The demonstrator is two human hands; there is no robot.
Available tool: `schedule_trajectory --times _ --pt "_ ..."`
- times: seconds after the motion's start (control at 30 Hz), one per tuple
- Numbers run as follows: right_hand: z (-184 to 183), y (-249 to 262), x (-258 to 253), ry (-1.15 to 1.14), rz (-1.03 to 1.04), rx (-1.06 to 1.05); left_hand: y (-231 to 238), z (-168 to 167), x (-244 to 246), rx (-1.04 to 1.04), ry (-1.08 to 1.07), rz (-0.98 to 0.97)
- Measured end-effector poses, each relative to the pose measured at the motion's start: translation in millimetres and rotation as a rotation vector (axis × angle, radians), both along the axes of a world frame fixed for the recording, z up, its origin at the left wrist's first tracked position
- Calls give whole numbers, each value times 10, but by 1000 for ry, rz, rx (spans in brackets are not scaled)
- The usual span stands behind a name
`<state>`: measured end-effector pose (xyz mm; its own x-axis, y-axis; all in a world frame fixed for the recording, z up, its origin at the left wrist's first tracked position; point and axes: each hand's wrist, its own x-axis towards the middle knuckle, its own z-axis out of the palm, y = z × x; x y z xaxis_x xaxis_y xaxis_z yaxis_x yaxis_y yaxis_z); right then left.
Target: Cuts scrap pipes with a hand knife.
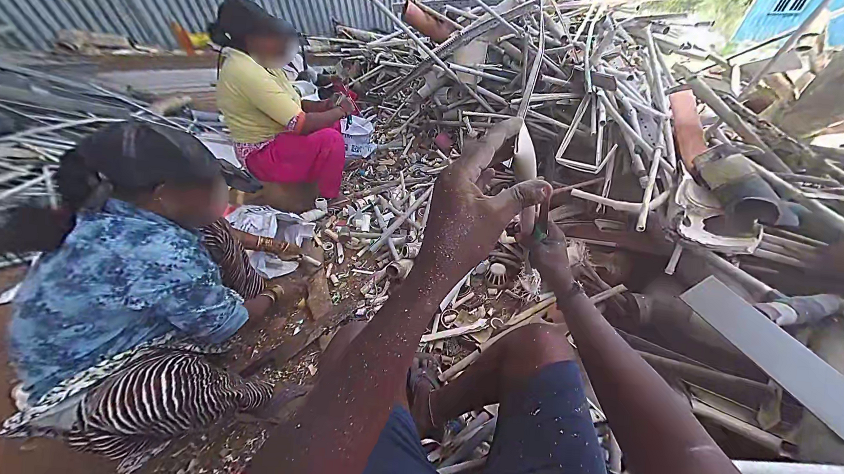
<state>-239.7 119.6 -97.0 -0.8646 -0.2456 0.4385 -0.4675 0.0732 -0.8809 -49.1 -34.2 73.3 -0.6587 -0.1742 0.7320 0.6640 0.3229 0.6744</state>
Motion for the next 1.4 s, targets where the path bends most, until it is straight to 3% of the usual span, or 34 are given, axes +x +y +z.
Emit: schedule_trajectory --times 0.27,0.5,0.6,0.73,0.83,0.93,1.03,1.1,1.27,1.4 --pt "-435 23 198 20 -20 187 113 -514 182 -204 5 66" --pt "-340 150 464 -43 75 109 289 -513 217 -133 49 9" --pt "-254 183 518 -85 85 156 230 -525 224 -241 80 -16" --pt "-440 89 198 53 158 190 -216 -674 487 -423 92 208" --pt "-372 -33 130 136 158 251 -818 -895 794 -474 -110 451" --pt "-307 -247 189 339 164 456 -1284 -1140 1085 -713 -526 732" --pt "-167 -584 350 494 197 688 -1465 -1437 1161 -950 -830 777" --pt "-98 -813 463 554 274 770 -1440 -1676 1132 -994 -840 761" --pt "32 -1302 840 567 518 874 -1329 -2065 1266 -861 -875 879" --pt "40 -1303 755 442 521 777 -1701 -2395 1506 -604 -1109 762"
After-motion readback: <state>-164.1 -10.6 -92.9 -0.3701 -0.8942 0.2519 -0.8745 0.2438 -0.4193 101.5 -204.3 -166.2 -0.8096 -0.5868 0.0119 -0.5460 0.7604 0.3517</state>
